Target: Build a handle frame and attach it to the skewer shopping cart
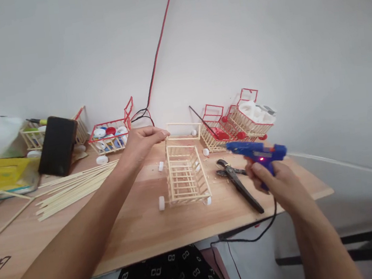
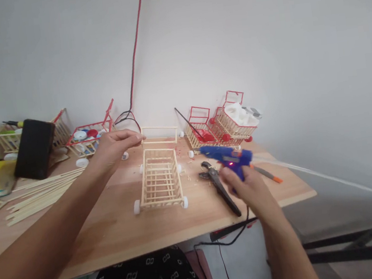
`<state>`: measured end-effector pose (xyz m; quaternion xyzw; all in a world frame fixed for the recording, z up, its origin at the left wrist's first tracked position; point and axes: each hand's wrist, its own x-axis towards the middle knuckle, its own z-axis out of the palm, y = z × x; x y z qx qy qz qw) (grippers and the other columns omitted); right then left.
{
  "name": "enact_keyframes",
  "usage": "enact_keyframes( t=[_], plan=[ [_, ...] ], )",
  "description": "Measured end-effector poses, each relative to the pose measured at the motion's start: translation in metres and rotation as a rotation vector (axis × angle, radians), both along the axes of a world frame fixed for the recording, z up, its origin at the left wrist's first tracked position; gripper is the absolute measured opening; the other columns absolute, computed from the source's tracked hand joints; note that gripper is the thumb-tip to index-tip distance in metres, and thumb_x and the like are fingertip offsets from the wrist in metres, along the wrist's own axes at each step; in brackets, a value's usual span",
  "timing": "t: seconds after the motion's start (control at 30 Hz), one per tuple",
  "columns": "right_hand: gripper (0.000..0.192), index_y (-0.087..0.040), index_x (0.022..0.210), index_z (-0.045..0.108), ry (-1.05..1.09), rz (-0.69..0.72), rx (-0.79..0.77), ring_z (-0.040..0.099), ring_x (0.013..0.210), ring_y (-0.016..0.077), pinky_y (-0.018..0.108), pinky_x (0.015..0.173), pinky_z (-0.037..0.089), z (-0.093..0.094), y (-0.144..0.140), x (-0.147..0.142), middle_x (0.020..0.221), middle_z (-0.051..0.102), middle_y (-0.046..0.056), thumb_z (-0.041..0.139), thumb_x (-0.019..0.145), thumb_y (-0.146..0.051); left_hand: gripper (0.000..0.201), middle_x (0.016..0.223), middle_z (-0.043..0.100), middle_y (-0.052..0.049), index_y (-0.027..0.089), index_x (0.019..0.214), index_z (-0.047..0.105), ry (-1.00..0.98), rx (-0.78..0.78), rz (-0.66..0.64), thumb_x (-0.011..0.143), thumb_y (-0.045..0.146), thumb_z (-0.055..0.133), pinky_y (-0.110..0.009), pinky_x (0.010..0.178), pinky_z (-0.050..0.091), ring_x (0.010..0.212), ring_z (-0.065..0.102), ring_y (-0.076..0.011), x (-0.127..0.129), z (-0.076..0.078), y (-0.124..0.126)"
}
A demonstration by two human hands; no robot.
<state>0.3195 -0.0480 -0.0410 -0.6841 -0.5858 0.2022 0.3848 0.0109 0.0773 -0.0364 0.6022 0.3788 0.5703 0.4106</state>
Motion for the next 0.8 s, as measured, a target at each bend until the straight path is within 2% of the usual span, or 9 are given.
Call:
enact_keyframes(
  t=[0.07,0.13,0.2,0.23,0.37,0.53,0.67,0.8],
  plan=[
    [0.044,-0.016,0.078,0.059,-0.159,-0.205,0.082,0.052,0.053,0.0164,0.028,0.05,0.041,-0.002,0.002,0.028,0.059,0.056,0.003,0.05,0.082,-0.059,0.019,0.075,0.072,-0.004,0.019,0.068,0.075,0.006,-0.009,0.016,0.067,0.038,0.074,-0.031,0.077,0.046,0.077,0.063,-0.0184,0.0,0.001,-0.001],
    [0.041,-0.017,0.087,0.062,-0.392,-0.326,0.159,0.059,0.065,0.0228,0.033,0.058,0.044,-0.006,0.005,0.057,0.072,0.063,0.008,0.05,0.082,-0.055,0.019,0.075,0.072,-0.004,0.019,0.067,0.076,0.002,-0.027,0.032,0.065,0.038,0.075,-0.031,0.077,0.047,0.076,0.063,-0.0182,0.0,0.001,-0.001],
    [0.036,-0.016,0.096,0.061,-0.552,-0.322,0.193,0.061,0.081,0.0271,0.035,0.068,0.046,-0.013,0.009,0.087,0.089,0.065,0.014,0.048,0.084,-0.047,0.017,0.074,0.072,-0.004,0.02,0.066,0.076,-0.014,-0.035,0.036,0.064,0.037,0.076,-0.03,0.076,0.047,0.074,0.063,-0.0179,0.001,0.0,0.0],
    [0.036,-0.015,0.1,0.061,-0.617,-0.296,0.155,0.061,0.087,0.0283,0.036,0.071,0.046,-0.019,0.011,0.102,0.094,0.064,0.016,0.049,0.083,-0.045,0.016,0.074,0.072,-0.004,0.021,0.066,0.076,-0.021,-0.032,0.033,0.064,0.036,0.076,-0.03,0.076,0.047,0.074,0.063,-0.0178,0.001,0.0,0.001],
    [0.038,-0.01,0.108,0.057,-0.767,-0.298,0.047,0.057,0.099,0.0322,0.041,0.082,0.046,-0.05,0.02,0.157,0.102,0.061,0.021,0.045,0.08,-0.033,0.01,0.074,0.073,-0.003,0.023,0.065,0.076,-0.029,-0.017,0.021,0.065,0.033,0.074,-0.03,0.076,0.048,0.075,0.064,-0.0185,0.002,0.0,0.002],
    [0.04,-0.009,0.105,0.058,-0.726,-0.247,-0.104,0.059,0.093,0.0312,0.042,0.081,0.047,-0.077,0.026,0.194,0.1,0.063,0.022,0.05,0.076,-0.035,0.009,0.076,0.073,-0.003,0.024,0.066,0.076,-0.012,-0.043,0.04,0.065,0.032,0.073,-0.03,0.074,0.048,0.076,0.064,-0.0195,0.002,0.001,0.0],
    [0.039,-0.013,0.097,0.06,-0.642,-0.219,-0.125,0.062,0.088,0.0338,0.043,0.074,0.048,-0.083,0.025,0.2,0.096,0.065,0.022,0.056,0.071,-0.041,0.008,0.076,0.074,-0.003,0.023,0.065,0.076,-0.031,-0.036,0.03,0.065,0.031,0.074,-0.029,0.074,0.048,0.076,0.064,-0.0185,0.002,0.001,0.001],
    [0.028,-0.022,0.084,0.062,-0.528,-0.136,-0.061,0.065,0.076,0.0347,0.045,0.066,0.049,-0.082,0.023,0.2,0.085,0.07,0.016,0.062,0.064,-0.043,0.013,0.074,0.072,-0.003,0.021,0.066,0.075,-0.019,-0.034,0.02,0.065,0.034,0.075,-0.029,0.077,0.047,0.076,0.063,-0.0167,0.002,0.0,0.002]
  ],
)
